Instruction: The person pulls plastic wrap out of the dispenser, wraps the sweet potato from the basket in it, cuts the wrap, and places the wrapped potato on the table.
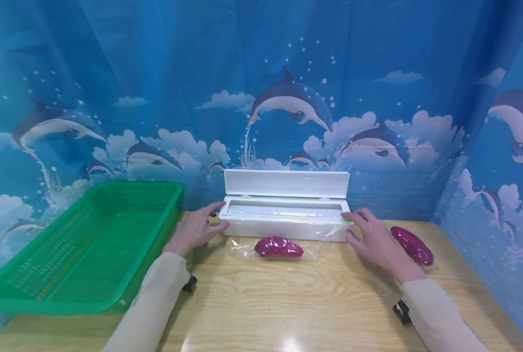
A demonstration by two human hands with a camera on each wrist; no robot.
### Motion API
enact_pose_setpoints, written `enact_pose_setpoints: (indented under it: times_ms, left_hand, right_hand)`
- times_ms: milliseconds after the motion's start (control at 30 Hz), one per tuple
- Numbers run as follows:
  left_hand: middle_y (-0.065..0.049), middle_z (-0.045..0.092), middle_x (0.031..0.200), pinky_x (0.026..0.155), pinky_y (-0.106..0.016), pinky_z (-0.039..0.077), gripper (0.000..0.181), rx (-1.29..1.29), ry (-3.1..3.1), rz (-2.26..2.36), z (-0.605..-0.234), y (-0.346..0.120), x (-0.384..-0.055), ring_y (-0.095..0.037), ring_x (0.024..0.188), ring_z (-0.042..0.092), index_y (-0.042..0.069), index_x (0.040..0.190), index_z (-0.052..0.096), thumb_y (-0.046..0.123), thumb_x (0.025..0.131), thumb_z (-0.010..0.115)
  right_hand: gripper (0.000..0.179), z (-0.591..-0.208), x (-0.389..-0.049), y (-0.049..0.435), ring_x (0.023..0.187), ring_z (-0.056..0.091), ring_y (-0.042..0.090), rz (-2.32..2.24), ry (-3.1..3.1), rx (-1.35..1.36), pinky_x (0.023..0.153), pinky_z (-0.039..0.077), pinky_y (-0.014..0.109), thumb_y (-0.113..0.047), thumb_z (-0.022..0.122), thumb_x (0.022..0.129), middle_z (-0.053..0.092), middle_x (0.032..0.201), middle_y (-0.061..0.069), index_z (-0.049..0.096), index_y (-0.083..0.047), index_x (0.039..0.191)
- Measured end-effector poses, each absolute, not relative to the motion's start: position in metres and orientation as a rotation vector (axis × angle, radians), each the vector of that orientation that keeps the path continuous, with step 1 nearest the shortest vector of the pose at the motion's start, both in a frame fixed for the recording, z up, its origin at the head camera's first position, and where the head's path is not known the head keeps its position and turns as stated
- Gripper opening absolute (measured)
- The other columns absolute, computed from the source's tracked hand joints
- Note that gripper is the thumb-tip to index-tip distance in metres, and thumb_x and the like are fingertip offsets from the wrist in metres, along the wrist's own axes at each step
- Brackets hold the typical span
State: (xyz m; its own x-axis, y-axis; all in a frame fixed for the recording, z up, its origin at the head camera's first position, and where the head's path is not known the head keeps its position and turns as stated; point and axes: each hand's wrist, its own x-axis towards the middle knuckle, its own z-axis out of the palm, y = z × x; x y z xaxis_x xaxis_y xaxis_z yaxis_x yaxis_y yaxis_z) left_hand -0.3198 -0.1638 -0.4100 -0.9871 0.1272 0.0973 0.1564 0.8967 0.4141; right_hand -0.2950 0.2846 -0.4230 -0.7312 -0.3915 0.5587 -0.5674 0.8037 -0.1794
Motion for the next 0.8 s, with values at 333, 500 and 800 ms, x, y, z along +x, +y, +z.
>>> enact_pose_setpoints:
  times_ms: [333, 500, 800]
  left_hand:
    - [-0.014, 0.058, 0.145, 0.095, -0.055, 0.056, 0.054, -0.270, -2.881, -0.635, -0.400, -0.160, -0.308, -0.036, 0.124, 0.062, 0.023, 0.145, 0.057, 0.045, 0.096, 0.066]
    - [-0.012, 0.061, 0.141, 0.100, -0.054, 0.054, 0.043, -0.345, -2.839, -0.618, -0.397, -0.152, -0.306, -0.034, 0.125, 0.060, 0.024, 0.134, 0.067, 0.042, 0.095, 0.071]
    - [-0.005, 0.069, 0.126, 0.092, -0.046, 0.055, 0.018, -0.377, -2.712, -0.591, -0.406, -0.145, -0.305, -0.027, 0.112, 0.066, 0.022, 0.111, 0.077, 0.028, 0.095, 0.074]
  right_hand:
    - [0.034, -0.412, -0.279, 0.255, 0.055, 0.042, 0.013, 0.435, -2.691, 0.350, 0.045, 0.032, 0.026, -0.036, 0.067, 0.098, 0.059, 0.070, 0.004, 0.076, -0.004, 0.092]
    - [0.026, -0.410, -0.284, 0.241, 0.062, 0.054, 0.014, 0.686, -2.727, 0.249, 0.056, 0.041, 0.028, -0.023, 0.062, 0.101, 0.068, 0.071, 0.006, 0.076, -0.003, 0.095]
    - [0.015, -0.415, -0.277, 0.229, 0.075, 0.061, 0.012, 0.840, -2.766, 0.335, 0.068, 0.049, 0.026, -0.018, 0.064, 0.099, 0.073, 0.084, 0.003, 0.075, -0.008, 0.100]
